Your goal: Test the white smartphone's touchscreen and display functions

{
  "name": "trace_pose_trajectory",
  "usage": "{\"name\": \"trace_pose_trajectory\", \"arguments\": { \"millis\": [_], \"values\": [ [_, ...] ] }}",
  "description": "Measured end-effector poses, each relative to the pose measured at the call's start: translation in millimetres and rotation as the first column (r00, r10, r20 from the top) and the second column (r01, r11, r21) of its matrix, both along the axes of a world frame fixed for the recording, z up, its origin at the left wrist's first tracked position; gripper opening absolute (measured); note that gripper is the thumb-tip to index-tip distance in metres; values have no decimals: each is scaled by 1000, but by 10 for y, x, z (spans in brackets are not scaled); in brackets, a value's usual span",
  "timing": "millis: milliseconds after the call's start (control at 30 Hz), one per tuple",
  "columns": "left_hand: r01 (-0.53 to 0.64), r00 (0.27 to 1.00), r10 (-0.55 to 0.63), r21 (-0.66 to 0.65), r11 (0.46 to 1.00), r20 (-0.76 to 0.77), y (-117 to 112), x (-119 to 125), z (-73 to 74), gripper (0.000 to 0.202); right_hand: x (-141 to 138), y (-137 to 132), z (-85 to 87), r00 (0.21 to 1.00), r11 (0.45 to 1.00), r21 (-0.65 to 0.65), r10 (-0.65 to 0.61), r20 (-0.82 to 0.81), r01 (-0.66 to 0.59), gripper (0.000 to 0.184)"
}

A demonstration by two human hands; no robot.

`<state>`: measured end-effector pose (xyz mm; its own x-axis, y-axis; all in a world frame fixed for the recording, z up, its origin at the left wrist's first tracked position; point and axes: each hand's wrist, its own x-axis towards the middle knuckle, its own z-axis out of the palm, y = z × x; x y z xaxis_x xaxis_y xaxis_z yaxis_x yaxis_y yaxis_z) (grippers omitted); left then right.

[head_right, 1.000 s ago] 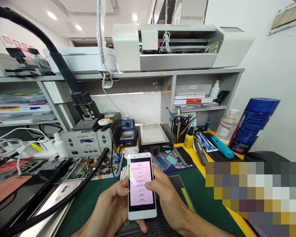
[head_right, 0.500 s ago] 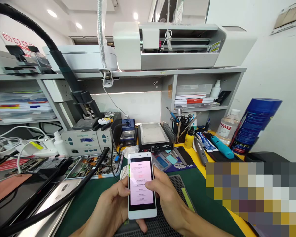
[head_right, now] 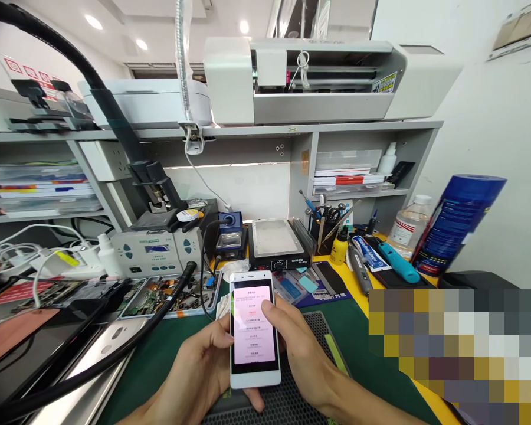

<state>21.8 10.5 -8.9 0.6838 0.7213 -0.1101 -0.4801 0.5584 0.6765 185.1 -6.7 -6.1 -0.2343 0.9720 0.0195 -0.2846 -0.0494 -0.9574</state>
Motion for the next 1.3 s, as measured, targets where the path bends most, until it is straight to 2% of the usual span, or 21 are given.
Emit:
{"name": "trace_pose_trajectory", "arguments": {
  "millis": [300, 500, 1100, 1300],
  "values": [
    [-16, 999, 15, -10, 1000, -36, -28, 16, 43, 53, -2, -11, 28, 1000, 1000, 0, 5, 5, -5, 35],
    [-89, 995, 89, 4, 996, -52, -57, 45, 28, 50, 6, -1, -10, 1000, 1000, -13, -8, -2, 8, 34],
    [-99, 994, 99, 3, 995, -37, -69, 52, 44, 48, 3, -1, -7, 998, 999, -13, -50, 30, 51, 33],
    [-69, 995, 70, 18, 997, -74, -48, 38, 30, 44, -2, -11, 25, 1000, 1000, -20, -11, 22, 11, 31]
  ]
}}
